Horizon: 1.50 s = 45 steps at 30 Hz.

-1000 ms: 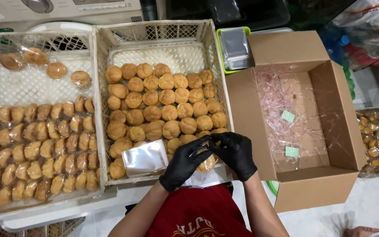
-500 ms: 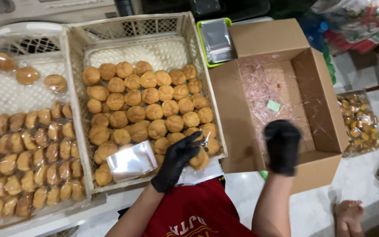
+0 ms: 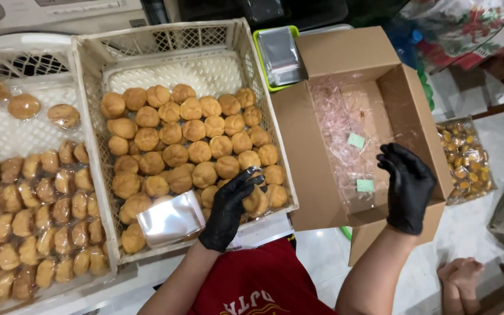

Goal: Picking up individual pastries from a crate and placing them into small plastic bags for packaging.

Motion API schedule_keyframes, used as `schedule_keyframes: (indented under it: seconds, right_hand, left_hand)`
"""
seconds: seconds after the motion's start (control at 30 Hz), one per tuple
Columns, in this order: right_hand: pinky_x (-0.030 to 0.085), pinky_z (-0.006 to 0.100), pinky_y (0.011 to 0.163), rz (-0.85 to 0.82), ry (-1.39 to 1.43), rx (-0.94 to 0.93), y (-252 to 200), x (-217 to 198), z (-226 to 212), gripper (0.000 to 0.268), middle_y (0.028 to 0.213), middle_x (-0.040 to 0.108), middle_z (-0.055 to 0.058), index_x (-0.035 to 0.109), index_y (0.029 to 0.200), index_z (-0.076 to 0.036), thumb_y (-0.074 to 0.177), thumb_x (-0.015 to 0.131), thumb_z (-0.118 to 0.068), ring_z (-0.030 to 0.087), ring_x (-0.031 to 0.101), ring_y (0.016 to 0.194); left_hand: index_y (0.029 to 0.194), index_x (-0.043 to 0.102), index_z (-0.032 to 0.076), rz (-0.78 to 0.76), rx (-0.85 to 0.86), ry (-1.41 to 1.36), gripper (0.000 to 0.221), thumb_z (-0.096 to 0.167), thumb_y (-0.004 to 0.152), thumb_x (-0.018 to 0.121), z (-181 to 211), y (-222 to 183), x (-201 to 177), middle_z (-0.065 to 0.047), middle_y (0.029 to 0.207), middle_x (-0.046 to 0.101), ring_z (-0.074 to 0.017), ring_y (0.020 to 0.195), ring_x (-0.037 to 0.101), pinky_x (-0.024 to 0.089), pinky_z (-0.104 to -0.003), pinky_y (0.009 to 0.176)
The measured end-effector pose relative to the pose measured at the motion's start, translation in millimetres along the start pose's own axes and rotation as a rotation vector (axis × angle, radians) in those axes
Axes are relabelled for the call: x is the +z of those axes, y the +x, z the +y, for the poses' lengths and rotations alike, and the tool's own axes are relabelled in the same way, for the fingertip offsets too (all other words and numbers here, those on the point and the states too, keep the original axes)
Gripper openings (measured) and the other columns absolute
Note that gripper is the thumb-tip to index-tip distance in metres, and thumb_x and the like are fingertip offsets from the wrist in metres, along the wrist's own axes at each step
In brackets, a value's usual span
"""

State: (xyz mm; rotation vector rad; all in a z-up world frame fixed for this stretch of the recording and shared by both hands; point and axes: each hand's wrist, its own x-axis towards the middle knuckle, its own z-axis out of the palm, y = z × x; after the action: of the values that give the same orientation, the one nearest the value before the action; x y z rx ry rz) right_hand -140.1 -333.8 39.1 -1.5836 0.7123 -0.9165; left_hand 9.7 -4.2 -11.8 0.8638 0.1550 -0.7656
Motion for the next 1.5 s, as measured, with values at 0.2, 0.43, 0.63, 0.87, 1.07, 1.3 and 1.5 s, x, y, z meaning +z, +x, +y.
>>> schedule_keyframes:
  seconds: [0.2,0.43,0.63,0.87,1.07,1.3,1.5]
  right_hand:
    - [0.053,0.035,0.078,-0.332,-0.190,-0.221,-9,-17,12,0.039,0.088,0.066,0.016,0.065,0.093,0.004,0.098,0.055,-0.034,0.025,0.065,0.081]
    - [0.063,0.042,0.073,0.031,-0.421,-0.212,26,-13,80,0.010,0.101,0.076,0.021,0.074,0.103,-0.001,0.094,0.070,-0.004,0.039,0.075,0.088]
    - [0.064,0.044,0.078,0.022,-0.071,-0.135,1,-19,14,0.039,0.117,0.069,0.033,0.066,0.117,0.014,0.080,0.063,0.027,0.044,0.074,0.095]
    - [0.063,0.034,0.077,0.105,0.171,-0.038,27,-39,96,0.021,0.108,0.072,0.020,0.066,0.108,0.000,0.092,0.059,0.012,0.033,0.072,0.085]
    - [0.064,0.043,0.058,0.184,-0.024,-0.054,19,-19,76,0.016,0.102,0.074,0.027,0.073,0.106,0.007,0.092,0.072,0.015,0.043,0.075,0.075]
    - [0.058,0.024,0.079,0.035,-0.287,-0.047,-17,-6,-31,0.026,0.106,0.073,0.009,0.073,0.113,0.000,0.089,0.064,-0.003,0.016,0.070,0.088]
    - [0.055,0.032,0.082,-0.324,-0.450,-0.180,-40,21,-42,0.032,0.092,0.072,0.017,0.070,0.082,0.002,0.083,0.048,-0.022,0.024,0.071,0.090]
  left_hand:
    - [0.140,0.061,0.001,-0.125,0.122,0.135,0.047,0.015,0.095,0.061,-5,4,-2,-0.020,0.132,0.071,-0.0244,0.130,0.063,0.051,-0.039,0.112]
    - [0.123,0.075,0.004,0.176,-0.129,-0.061,0.041,0.006,0.083,0.081,7,0,6,-0.011,0.106,0.078,-0.0187,0.088,0.073,0.062,-0.034,0.080]
    - [0.125,0.075,0.004,0.150,-0.161,-0.036,0.043,0.007,0.083,0.080,14,-8,24,-0.012,0.104,0.077,-0.0199,0.086,0.075,0.064,-0.035,0.075]
    - [0.124,0.075,0.004,0.140,-0.172,-0.012,0.044,0.007,0.080,0.082,12,-3,22,-0.011,0.099,0.077,-0.0178,0.083,0.074,0.063,-0.032,0.073]
    - [0.116,0.078,0.004,0.167,-0.205,-0.026,0.039,0.009,0.078,0.084,15,-7,22,-0.016,0.095,0.078,-0.0243,0.078,0.076,0.063,-0.036,0.067]
    - [0.143,0.061,0.004,-0.083,-0.117,0.031,0.052,0.017,0.092,0.063,8,-9,10,-0.019,0.130,0.072,-0.0314,0.112,0.072,0.058,-0.040,0.097]
    - [0.142,0.055,-0.001,-0.241,0.219,0.222,0.046,0.025,0.105,0.047,6,-11,9,-0.019,0.134,0.068,-0.0304,0.115,0.071,0.058,-0.042,0.100]
